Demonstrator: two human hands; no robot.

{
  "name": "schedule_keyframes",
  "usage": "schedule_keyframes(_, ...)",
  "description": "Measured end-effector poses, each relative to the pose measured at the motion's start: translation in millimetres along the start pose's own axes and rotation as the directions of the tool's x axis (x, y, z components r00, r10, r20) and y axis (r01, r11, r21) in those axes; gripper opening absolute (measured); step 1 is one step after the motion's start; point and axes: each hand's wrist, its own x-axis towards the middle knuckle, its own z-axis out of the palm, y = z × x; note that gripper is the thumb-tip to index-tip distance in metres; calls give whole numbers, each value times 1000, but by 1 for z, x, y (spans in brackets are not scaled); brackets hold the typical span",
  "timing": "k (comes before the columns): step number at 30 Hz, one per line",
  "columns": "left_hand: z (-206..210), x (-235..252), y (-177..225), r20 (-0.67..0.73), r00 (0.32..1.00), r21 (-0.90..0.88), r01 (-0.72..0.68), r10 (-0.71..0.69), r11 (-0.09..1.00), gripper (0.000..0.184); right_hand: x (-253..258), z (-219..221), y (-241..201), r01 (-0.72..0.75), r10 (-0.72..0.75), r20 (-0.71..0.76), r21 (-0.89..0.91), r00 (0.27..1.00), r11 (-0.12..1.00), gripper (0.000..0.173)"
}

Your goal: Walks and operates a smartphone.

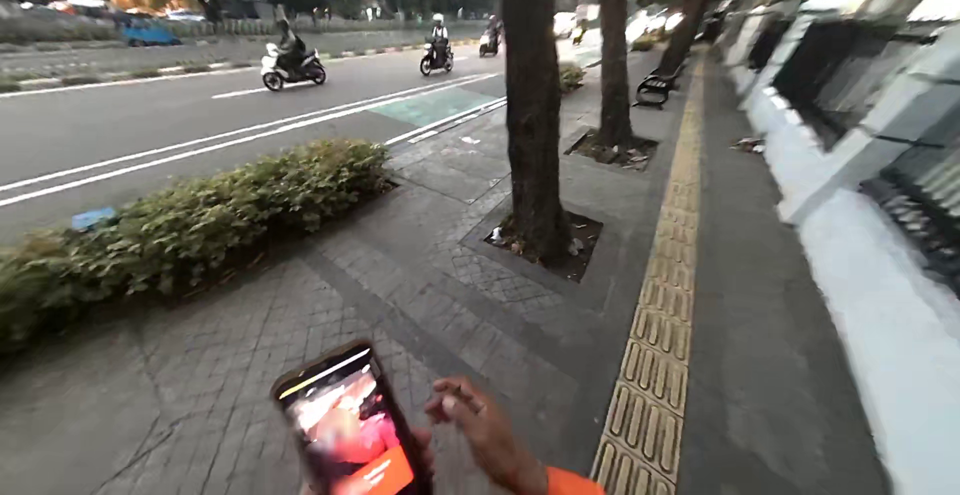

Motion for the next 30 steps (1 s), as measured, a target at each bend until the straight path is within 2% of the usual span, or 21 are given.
schedule_keyframes(2, 2, -5, -2, -29, 999, -9, -44, 44, 999, 56, 8, 9, -21, 115, -115, 69, 14, 991, 993, 39)
schedule_keyframes(5, 3, -7, -3, 2, 999, -24, -52, 52, 998, 61, 22, 22, -45, 268, -279, 163, 82, 947, 960, 50)
schedule_keyframes(9, -1, -11, -5, 42, 993, 35, -115, 114, 993, 61, 34, 36, -67, 327, -369, 276, 189, 887, 926, 58)
schedule_keyframes(12, -1, -15, -8, 50, 975, 77, -218, 214, 973, 50, 38, 43, -75, 316, -381, 311, 240, 871, 918, 55)
schedule_keyframes(16, 3, -18, -10, 21, 960, 107, -281, 280, 954, 46, 42, 48, -83, 305, -372, 324, 240, 870, 922, 48)
schedule_keyframes(30, 0, -18, -13, 49, 959, 95, -284, 280, 954, 50, 52, 50, -87, 315, -393, 320, 271, 862, 910, 41)
